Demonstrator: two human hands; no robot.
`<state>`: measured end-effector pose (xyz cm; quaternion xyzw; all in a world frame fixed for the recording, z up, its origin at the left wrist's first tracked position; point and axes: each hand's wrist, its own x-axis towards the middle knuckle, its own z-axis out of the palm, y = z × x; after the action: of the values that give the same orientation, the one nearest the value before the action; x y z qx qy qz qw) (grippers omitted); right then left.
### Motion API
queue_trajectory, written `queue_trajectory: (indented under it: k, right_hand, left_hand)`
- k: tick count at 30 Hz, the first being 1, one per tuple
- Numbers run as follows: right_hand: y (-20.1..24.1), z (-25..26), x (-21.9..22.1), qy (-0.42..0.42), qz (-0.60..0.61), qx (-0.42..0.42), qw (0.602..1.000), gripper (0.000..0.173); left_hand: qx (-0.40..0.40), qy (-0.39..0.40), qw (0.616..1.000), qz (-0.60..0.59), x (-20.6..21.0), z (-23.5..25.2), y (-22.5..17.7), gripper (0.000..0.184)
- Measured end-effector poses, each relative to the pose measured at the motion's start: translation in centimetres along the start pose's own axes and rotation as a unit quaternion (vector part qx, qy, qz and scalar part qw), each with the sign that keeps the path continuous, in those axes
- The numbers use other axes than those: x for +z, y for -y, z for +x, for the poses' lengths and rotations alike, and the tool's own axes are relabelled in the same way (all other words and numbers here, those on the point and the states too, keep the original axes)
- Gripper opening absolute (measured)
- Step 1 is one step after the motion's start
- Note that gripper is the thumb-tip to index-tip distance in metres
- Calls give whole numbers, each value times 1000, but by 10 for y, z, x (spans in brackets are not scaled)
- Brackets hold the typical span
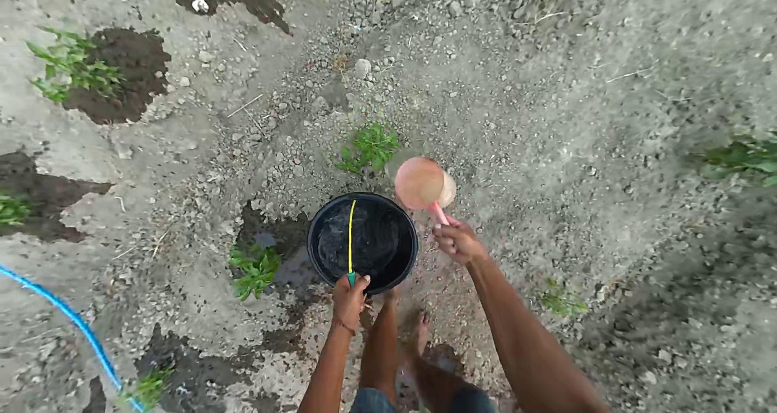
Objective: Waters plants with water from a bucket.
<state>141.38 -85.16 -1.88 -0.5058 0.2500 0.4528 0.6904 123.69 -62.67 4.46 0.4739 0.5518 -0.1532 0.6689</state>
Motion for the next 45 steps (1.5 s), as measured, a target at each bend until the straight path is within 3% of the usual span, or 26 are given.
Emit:
queue_trajectory:
  k: [7, 11, 20, 25, 29, 31, 34, 36, 38, 41, 43, 45]
  right_hand:
    - [44, 70, 19, -55, -96, 41, 993, 15]
    - [57, 78, 31, -77, -122, 30, 989, 16]
    - [80, 80, 33, -135, -233, 17, 963, 21]
    - [92, 72, 23, -166, -362, -2, 917, 31]
    - [92, 55, 12, -199, -459, -42, 865, 35]
    - [72, 41, -6, -210, -407, -77, 886, 34]
    - [28, -13, -33, -130, -104, -82, 983, 25]
    - [-2, -65, -49, -68, -79, -66, 992, 21]
    - [-28, -102, -61, -5, -248, -80, 966, 20]
    - [-47, -124, -46, 92, -515, -32, 852, 36]
    - [-54, -115, -27, 104, -618, 19, 779, 50]
    - [-46, -102, -11, 95, -646, 78, 753, 61]
  left_hand:
    - [6, -88, 995, 45, -21, 13, -4, 17]
    - [2, -120, 987, 103, -40, 21, -2, 30]
    - [-3, -139, 982, 126, -40, 26, -1, 31]
    - [-12, -150, 984, 96, -27, 19, -6, 29]
    - [-32, -109, 993, 37, -16, 11, -9, 31]
    - [-54, -68, 996, 10, -3, 4, -12, 29]
    - [-52, -38, 997, 31, 28, -5, -18, 20]
    - [-43, -34, 997, 59, 46, -9, -24, 21]
    - [-28, -22, 995, 89, 60, -18, -30, 23]
    - [-11, 1, 990, 140, 77, -44, -36, 24]
    - [0, 26, 983, 182, 93, -68, -39, 21]
    - [16, 60, 972, 227, 112, -91, -39, 20]
